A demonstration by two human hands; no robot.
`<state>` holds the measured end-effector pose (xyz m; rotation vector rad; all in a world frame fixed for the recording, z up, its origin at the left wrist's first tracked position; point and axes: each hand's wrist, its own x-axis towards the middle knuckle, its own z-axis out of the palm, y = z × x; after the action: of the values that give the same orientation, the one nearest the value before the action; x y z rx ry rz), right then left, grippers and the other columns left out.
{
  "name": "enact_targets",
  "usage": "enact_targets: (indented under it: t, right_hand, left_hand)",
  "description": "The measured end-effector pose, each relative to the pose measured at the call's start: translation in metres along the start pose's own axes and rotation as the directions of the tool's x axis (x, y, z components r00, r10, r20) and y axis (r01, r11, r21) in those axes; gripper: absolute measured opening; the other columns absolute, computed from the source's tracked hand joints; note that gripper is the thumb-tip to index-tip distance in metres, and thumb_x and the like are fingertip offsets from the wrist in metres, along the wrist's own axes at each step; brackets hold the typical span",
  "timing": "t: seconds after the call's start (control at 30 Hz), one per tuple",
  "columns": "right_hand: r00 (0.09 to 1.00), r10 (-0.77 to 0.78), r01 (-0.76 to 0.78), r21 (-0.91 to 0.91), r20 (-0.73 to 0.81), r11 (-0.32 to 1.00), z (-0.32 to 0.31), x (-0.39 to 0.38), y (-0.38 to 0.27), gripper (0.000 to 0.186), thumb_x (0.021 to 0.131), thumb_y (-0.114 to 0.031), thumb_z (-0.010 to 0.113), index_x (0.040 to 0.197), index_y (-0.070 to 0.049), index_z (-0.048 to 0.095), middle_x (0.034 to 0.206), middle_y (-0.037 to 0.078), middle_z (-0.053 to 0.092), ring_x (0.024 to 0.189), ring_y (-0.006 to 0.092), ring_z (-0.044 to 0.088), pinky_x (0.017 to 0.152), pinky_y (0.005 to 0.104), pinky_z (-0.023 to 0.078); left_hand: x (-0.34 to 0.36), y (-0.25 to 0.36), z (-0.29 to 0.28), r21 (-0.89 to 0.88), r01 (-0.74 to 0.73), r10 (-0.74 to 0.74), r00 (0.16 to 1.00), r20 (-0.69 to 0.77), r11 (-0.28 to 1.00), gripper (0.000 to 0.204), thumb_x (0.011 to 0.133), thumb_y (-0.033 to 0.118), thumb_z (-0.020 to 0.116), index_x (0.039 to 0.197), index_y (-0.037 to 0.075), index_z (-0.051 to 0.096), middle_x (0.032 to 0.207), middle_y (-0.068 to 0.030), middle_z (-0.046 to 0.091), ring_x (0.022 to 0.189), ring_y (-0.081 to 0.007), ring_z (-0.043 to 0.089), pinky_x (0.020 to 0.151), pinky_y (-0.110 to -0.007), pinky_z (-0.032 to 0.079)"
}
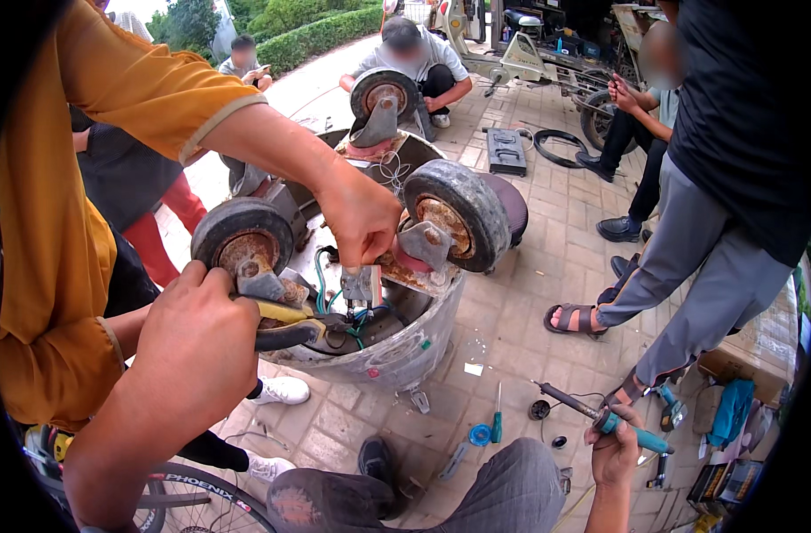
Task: The person uses a soldering iron and solder wire to join electrical wires on a small wheeled device. They hold the wires in place with pliers while applying heat and solder, then inspect the connection.
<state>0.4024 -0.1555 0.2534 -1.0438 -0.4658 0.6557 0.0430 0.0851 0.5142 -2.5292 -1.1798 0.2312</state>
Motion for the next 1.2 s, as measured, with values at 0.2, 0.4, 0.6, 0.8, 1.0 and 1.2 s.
enact_targets:
  t: [0.2, 0.4, 0.6, 0.8, 1.0, 1.2]
  right_hand:
    - [0.999, 0.001, -0.001, -0.005, 0.032, 1.0, 0.0033, -0.0005, -0.0008, 0.035, 0.087, -0.026, 0.059, 0.114, -0.004, 0.055, 0.089, 0.013, 0.066, 0.063, 0.0211, 0.06, 0.057, 0.0346, 0.049]
    - [1.0, 0.003, -0.003, -0.008, 0.017, 1.0, 0.0007, -0.0019, -0.0007, 0.036, 0.087, -0.027, 0.06, 0.114, -0.004, 0.055, 0.085, 0.012, 0.065, 0.061, 0.0208, 0.059, 0.057, 0.0349, 0.048]
    - [1.0, -0.003, 0.004, -0.017, 0.017, 1.0, 0.0024, -0.0023, -0.0032, 0.035, 0.088, -0.027, 0.059, 0.114, -0.004, 0.055, 0.082, 0.011, 0.064, 0.061, 0.0202, 0.059, 0.057, 0.0343, 0.047]
    - [1.0, -0.008, 0.009, -0.026, 0.017, 1.0, 0.0037, -0.0021, -0.0049, 0.036, 0.088, -0.028, 0.059, 0.114, -0.004, 0.055, 0.081, 0.011, 0.064, 0.061, 0.0199, 0.059, 0.057, 0.0343, 0.047]
    - [1.0, -0.006, 0.006, -0.027, 0.008, 1.0, 0.0055, -0.0013, -0.0055, 0.036, 0.088, -0.028, 0.059, 0.115, -0.004, 0.055, 0.081, 0.01, 0.064, 0.061, 0.0201, 0.059, 0.057, 0.0347, 0.048]
    - [1.0, -0.004, 0.004, -0.029, 0.014, 1.0, 0.0085, -0.0005, -0.0041, 0.039, 0.086, -0.029, 0.061, 0.115, -0.003, 0.055, 0.081, 0.011, 0.064, 0.06, 0.0202, 0.059, 0.057, 0.0347, 0.047]
  left_hand:
    - [0.0005, -0.0005, 0.0024, 0.005, 0.005, -0.005, 1.0, -0.006, 1.0, 0.017, 0.071, 0.01, 0.064, 0.08, -0.001, 0.073, 0.086, -0.0167, 0.062, 0.091, -0.0305, 0.058, 0.078, -0.038, 0.048]
    - [0.0003, 0.0001, 0.0027, -0.001, 0.02, -0.02, 1.0, -0.01, 1.0, 0.018, 0.072, 0.01, 0.064, 0.081, -0.002, 0.072, 0.087, -0.0173, 0.062, 0.091, -0.0309, 0.058, 0.08, -0.039, 0.048]
    - [0.0024, -0.0022, 0.0008, -0.006, -0.006, 0.006, 1.0, 0.025, 1.0, 0.018, 0.072, 0.01, 0.064, 0.082, -0.002, 0.073, 0.088, -0.0176, 0.062, 0.092, -0.0312, 0.058, 0.08, -0.039, 0.048]
    - [0.0016, -0.002, 0.0001, 0.0, -0.01, 0.01, 0.999, 0.036, 1.0, 0.018, 0.072, 0.009, 0.064, 0.083, -0.002, 0.072, 0.088, -0.0183, 0.062, 0.092, -0.0317, 0.058, 0.081, -0.038, 0.048]
    - [0.001, -0.0015, 0.0009, -0.016, -0.005, 0.006, 1.0, 0.02, 1.0, 0.018, 0.072, 0.009, 0.064, 0.083, -0.003, 0.072, 0.089, -0.019, 0.062, 0.092, -0.0318, 0.058, 0.081, -0.039, 0.048]
    - [0.0013, -0.0004, -0.002, -0.021, 0.004, -0.003, 0.999, 0.039, 1.0, 0.018, 0.072, 0.009, 0.064, 0.084, -0.003, 0.073, 0.089, -0.019, 0.062, 0.092, -0.0318, 0.058, 0.081, -0.039, 0.049]
